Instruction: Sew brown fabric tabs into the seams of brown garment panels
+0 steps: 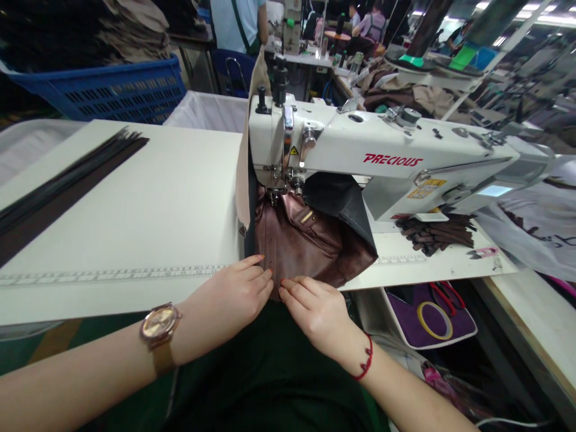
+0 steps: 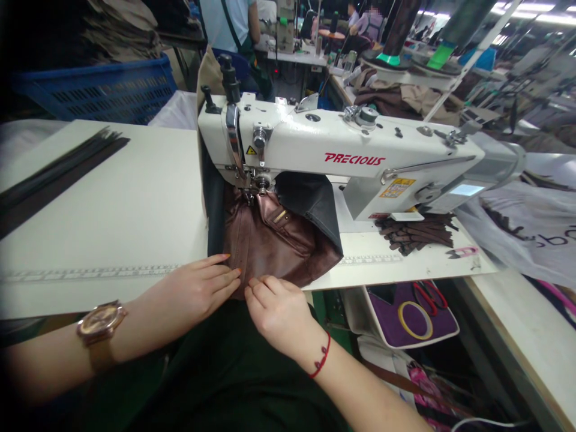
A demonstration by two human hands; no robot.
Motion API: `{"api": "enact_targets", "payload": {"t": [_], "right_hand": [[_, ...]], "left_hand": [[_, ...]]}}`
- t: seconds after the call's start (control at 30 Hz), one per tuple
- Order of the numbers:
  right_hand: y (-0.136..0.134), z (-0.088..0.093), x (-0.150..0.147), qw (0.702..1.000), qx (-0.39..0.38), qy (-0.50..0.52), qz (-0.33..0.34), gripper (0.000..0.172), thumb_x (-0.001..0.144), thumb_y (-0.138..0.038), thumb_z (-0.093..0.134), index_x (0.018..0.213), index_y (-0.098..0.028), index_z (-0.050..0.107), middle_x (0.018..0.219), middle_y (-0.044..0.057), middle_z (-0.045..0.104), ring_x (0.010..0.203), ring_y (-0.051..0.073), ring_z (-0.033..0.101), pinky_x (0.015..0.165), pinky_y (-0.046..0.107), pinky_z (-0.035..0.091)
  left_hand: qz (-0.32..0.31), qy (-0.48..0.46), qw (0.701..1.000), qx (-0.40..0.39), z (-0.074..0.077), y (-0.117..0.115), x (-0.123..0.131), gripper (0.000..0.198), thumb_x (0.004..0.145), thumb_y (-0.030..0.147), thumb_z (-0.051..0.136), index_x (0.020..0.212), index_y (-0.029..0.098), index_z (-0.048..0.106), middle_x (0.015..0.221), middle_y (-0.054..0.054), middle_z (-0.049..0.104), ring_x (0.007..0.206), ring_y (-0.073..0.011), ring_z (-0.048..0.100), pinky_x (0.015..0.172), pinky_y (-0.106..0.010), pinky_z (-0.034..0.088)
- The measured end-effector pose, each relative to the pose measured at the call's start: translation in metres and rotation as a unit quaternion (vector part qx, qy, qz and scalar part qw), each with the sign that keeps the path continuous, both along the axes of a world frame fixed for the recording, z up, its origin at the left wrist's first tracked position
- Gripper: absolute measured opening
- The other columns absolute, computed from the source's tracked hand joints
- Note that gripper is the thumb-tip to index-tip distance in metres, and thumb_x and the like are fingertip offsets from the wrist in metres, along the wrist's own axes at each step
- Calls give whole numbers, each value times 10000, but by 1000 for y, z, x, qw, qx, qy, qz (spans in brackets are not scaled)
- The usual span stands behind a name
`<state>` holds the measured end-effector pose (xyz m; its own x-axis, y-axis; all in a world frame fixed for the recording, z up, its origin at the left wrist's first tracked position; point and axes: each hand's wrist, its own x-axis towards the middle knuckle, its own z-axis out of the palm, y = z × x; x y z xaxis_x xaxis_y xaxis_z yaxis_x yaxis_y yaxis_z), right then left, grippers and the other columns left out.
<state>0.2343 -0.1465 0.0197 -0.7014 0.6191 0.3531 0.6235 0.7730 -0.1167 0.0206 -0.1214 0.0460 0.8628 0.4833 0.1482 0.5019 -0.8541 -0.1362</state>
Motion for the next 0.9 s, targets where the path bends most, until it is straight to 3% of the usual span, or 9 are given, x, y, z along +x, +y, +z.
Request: {"api": "enact_targets", "payload": {"t": [0.13, 0.27, 0.47, 0.6, 0.67, 0.8, 0.9], "right_hand": [[0, -1, -2, 1000, -20, 2, -8, 240, 977, -155, 440, 1091, -115, 648, 1148, 86, 683, 1015, 193, 602, 825, 310, 525], [6, 3, -5, 998, -54, 5, -37, 202, 956, -192, 504, 1075, -146, 660, 1153, 58, 685, 920, 183, 609, 735, 297, 538], [16, 7, -12, 993, -97, -45, -43, 295, 917, -186, 554, 1202, -144, 614, 1285, 67, 615, 928, 198, 578, 744, 310, 551], [18, 7, -15, 994, -82, -60, -33, 294, 900, -185, 564, 1183, -137, 627, 1262, 68, 631, 866, 207, 571, 667, 328, 551], [19, 8, -15, 995, -78, -63, -26, 283, 888, -200, 578, 1157, -140, 644, 1249, 70, 639, 853, 211, 574, 647, 330, 547], [19, 10, -15, 995, -81, -51, -24, 333, 832, -230, 658, 1145, -115, 651, 1256, 74, 637, 885, 220, 586, 653, 328, 548], [19, 10, -15, 995, -87, -37, -27, 347, 813, -247, 682, 1135, -119, 657, 1254, 75, 639, 895, 226, 589, 651, 327, 545]], "left_hand": [[-2, 4, 1000, 12, 0, 0, 1, 303, 848, 51, 485, 1071, 74, 689, 1110, -117, 703, 985, -231, 652, 1011, -411, 458], [-2, 13, 1000, 13, 0, 0, 4, 317, 822, 44, 495, 1075, 57, 686, 1099, -127, 704, 965, -240, 656, 976, -400, 475], [1, 35, 999, 6, 0, -1, 7, 298, 796, 38, 512, 1032, 63, 693, 1040, -138, 714, 903, -249, 660, 902, -394, 495], [-17, 35, 999, -13, 6, 14, 10, 210, 820, 83, 544, 939, 115, 714, 961, -114, 728, 844, -235, 662, 920, -414, 473], [0, 47, 998, -31, 11, 27, 10, 188, 816, 168, 602, 961, 118, 710, 1106, -153, 692, 964, -269, 645, 982, -454, 430], [57, 35, 993, -97, 11, 47, 2, 625, 769, 480, 634, 1212, 41, 611, 1357, -245, 511, 1242, -367, 489, 1111, -529, 282], [74, 16, 989, -126, 4, 48, -5, 690, 811, 538, 551, 1291, 43, 558, 1400, -235, 467, 1301, -353, 441, 1136, -493, 264]]}}
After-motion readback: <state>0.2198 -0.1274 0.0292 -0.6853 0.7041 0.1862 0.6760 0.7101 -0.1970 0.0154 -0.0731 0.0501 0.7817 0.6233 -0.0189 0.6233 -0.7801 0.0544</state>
